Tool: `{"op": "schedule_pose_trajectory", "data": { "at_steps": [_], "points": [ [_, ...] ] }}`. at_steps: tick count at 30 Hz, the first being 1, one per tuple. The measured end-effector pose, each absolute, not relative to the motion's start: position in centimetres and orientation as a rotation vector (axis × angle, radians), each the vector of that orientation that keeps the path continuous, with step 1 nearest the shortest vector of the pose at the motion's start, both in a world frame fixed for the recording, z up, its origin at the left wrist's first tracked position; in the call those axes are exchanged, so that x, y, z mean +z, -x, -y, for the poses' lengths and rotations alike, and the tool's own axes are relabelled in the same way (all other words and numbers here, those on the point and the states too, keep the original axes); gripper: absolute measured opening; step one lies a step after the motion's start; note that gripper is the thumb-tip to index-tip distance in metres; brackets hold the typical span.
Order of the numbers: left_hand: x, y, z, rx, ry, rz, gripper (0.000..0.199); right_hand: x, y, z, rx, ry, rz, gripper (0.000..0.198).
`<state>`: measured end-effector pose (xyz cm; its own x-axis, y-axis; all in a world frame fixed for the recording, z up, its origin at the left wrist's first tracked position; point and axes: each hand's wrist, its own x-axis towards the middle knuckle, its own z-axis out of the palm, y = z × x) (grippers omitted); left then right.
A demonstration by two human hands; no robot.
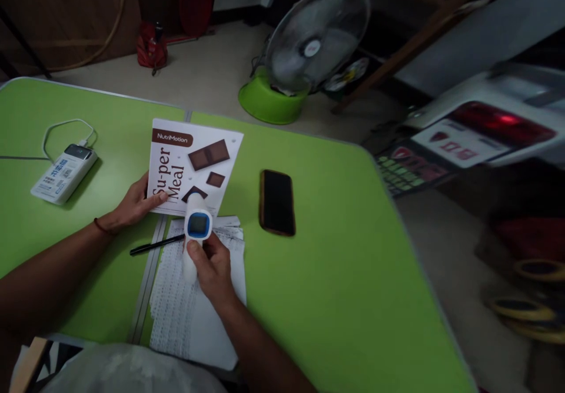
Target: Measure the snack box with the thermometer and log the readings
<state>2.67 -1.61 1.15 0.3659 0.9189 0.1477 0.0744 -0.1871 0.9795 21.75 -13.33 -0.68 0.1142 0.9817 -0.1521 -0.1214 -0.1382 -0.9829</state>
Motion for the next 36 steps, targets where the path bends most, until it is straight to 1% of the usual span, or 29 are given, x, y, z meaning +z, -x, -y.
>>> {"op": "schedule_pose_trajectory", "data": {
  "at_steps": [6,12,20,24,32,36],
  "points": [
    [1.18,-2.59,1.68,0.977,-1.544,-0.948,0.069,-0.72,-22.02,13.29,1.267,1.287,0.965,0.039],
    [1.06,-2.5,1.65,0.967,-1.518,-0.912,0.083,-0.65,-22.07,13.27,1.25,1.295,0.961,0.038],
    [0.82,-2.4,1.5,0.966,-1.546,-0.943,0.08,-1.15,-22.13,13.38,1.282,1.255,0.952,0.043],
    [0.91,-2.4,1.56,0.963,-1.54,-0.943,0.08,-1.27,-22.12,13.68,1.32,1.223,0.963,0.039],
    [0.79,-2.52,1.52,0.984,-1.537,-0.914,0.08,-1.17,-22.03,13.5,1.308,1.219,0.981,0.04],
    [0.89,-2.55,1.53,0.984,-1.53,-0.912,0.081,-0.83,-21.9,13.2,1.287,1.235,1.001,0.043]
  ]
}}
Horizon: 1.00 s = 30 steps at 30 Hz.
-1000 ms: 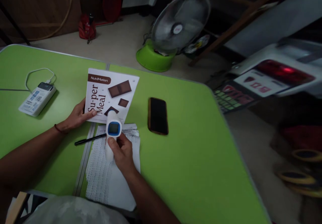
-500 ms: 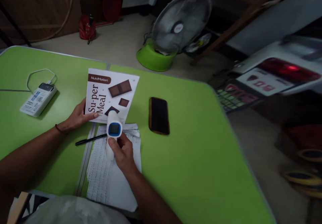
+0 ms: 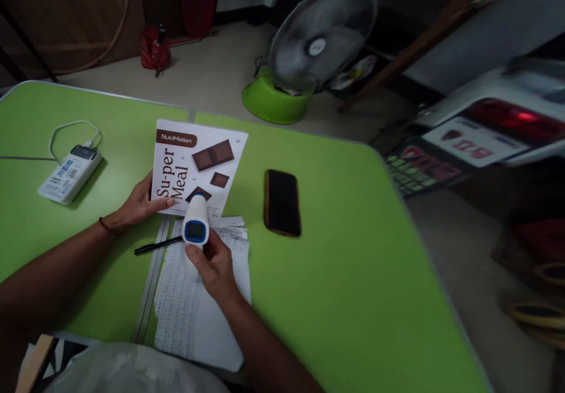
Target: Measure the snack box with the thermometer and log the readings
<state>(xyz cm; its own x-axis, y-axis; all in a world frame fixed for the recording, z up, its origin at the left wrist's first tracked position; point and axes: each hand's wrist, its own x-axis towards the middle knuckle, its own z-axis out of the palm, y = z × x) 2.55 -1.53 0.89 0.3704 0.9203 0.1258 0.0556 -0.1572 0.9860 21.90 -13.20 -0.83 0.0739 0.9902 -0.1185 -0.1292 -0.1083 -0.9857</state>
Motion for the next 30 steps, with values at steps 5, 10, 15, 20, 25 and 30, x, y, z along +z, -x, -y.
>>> {"op": "schedule_pose_trajectory", "data": {
  "at_steps": [5,10,15,20,25,30],
  "points": [
    [0.7,-2.4,1.5,0.978,-1.552,-0.94,0.08,-0.6,-21.9,13.1,1.303,1.236,1.03,0.044],
    [0.4,-2.4,1.4,0.988,-1.56,-0.925,0.08,-1.1,-22.1,13.1,1.319,1.237,1.044,0.045],
    [0.4,-2.4,1.4,0.995,-1.568,-0.926,0.082,-1.6,-22.1,13.1,1.32,1.226,1.053,0.043],
    [0.7,-2.4,1.5,0.997,-1.54,-0.919,0.078,-1.7,-22.1,13.2,1.304,1.227,1.073,0.043],
    [0.7,-2.4,1.7,0.983,-1.484,-0.903,0.08,-1.4,-22.1,13.1,1.311,1.243,1.057,0.043],
    [0.7,-2.4,1.8,0.981,-1.471,-0.883,0.081,-1.7,-22.4,13.3,1.348,1.242,1.065,0.041]
  ]
}}
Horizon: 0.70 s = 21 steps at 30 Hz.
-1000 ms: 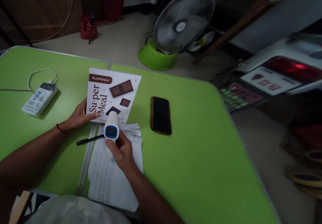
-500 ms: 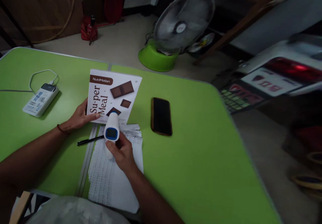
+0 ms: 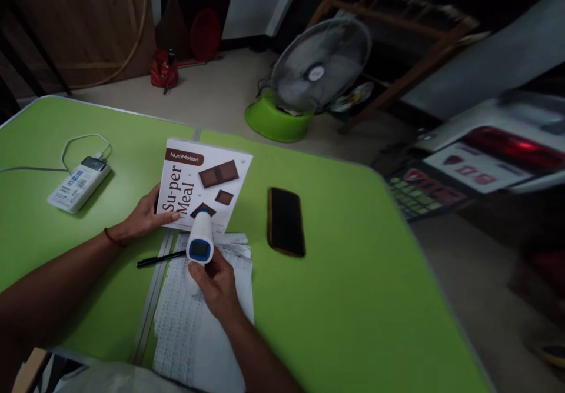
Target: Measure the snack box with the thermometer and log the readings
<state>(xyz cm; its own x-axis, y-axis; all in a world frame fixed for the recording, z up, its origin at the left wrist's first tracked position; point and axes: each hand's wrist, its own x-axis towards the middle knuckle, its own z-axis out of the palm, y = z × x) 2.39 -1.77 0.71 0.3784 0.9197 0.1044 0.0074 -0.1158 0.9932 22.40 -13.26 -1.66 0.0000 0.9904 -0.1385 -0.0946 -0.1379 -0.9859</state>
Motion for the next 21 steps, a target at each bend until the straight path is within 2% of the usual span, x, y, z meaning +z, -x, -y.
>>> {"op": "schedule_pose_trajectory", "data": {
  "at_steps": [14,21],
  "points": [
    [0.63,-2.3,1.95,0.968,-1.454,-0.894,0.081,-1.86,-22.31,13.81,1.339,1.284,1.049,0.04],
    [0.46,-2.39,2.0,1.019,-1.574,-0.934,0.095,-1.32,-22.27,13.67,1.336,1.317,1.063,0.042]
  ]
}}
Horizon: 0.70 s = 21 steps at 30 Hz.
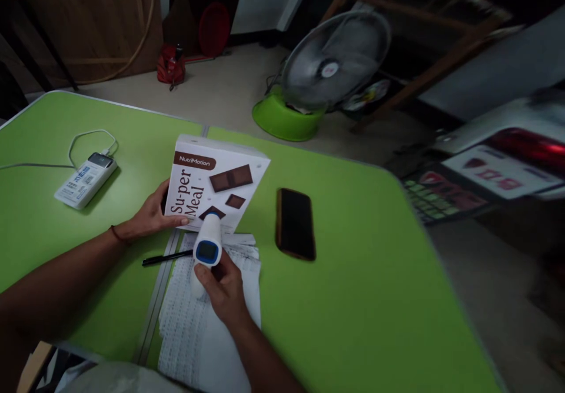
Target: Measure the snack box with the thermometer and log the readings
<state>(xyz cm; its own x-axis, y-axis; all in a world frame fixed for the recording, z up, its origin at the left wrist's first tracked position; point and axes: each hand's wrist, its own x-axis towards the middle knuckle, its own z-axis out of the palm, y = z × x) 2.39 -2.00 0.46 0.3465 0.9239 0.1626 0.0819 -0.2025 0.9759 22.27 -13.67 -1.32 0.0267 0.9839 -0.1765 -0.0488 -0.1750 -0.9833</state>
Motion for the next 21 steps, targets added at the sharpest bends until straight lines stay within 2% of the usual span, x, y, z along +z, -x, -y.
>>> {"op": "schedule_pose_trajectory", "data": {
  "at_steps": [8,13,17,21],
  "points": [
    [-1.3,-2.2,0.7,1.202,-1.875,-1.047,0.085,-0.2,-23.0,13.0,1.276,1.369,1.169,0.045],
    [-2.3,-2.0,0.1,1.241,-1.968,-1.087,0.093,4.3,-25.4,13.2,1.11,1.485,1.659,0.045],
    [-2.4,-2.0,-0.1,1.252,-1.962,-1.122,0.098,4.5,-29.0,13.2,0.742,1.7,2.091,0.039],
    [-2.4,-2.1,-0.3,1.256,-1.961,-1.124,0.092,1.8,-32.1,12.4,0.378,1.933,2.189,0.039]
  ]
}}
